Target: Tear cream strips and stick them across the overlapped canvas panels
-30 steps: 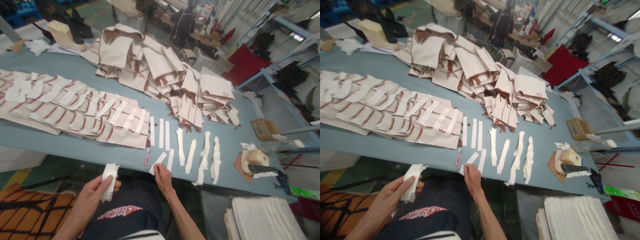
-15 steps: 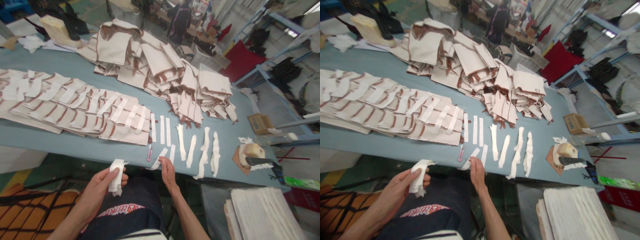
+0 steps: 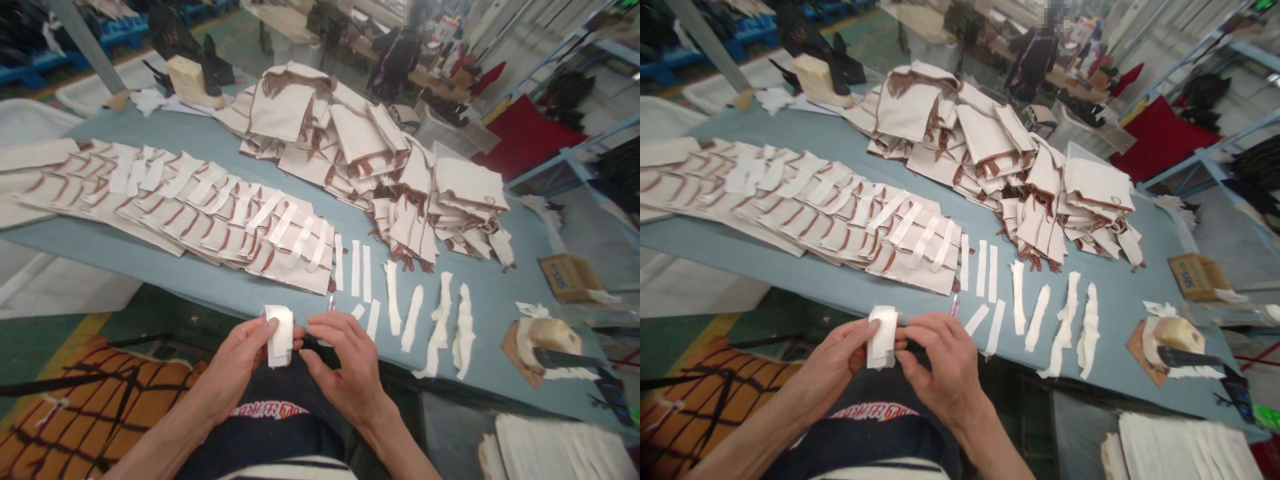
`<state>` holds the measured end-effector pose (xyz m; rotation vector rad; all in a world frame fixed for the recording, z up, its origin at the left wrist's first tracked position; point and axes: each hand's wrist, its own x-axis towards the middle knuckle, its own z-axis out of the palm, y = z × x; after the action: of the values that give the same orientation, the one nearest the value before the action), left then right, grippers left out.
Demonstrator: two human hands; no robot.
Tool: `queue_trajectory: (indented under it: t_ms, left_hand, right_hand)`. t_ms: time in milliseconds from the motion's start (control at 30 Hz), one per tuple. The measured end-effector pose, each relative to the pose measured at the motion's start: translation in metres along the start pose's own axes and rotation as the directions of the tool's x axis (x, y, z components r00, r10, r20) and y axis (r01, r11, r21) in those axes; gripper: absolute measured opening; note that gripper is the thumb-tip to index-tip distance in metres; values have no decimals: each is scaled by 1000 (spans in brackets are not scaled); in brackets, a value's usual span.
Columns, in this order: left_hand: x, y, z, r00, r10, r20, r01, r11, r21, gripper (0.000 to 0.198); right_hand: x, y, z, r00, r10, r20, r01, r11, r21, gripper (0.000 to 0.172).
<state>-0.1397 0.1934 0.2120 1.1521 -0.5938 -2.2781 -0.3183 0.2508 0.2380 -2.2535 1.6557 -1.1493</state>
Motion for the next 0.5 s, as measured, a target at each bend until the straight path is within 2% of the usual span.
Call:
queue_trajectory:
  t_ms: [133,267,400,500]
  left_hand:
    - [-3,7,-6,999,39,4,-39,999,28,48]
    - [-3,9,-15,999,32,12,-32,999,34,42]
    - [0,8,-21,999,20,31,-22,998,52,39]
    - [3,6,-18,1000,8,23,-10,999,54,38]
  right_hand:
    - [11,-12,20,995,-65,73,69,996,-52,23]
    - [7,-11,35,994,-57,97,67,992,-103,19]
    - [7,-10,36,993,-36,109,42,998,-57,15]
    - [9,-4,33,992,-28,121,28,1000,-5,13]
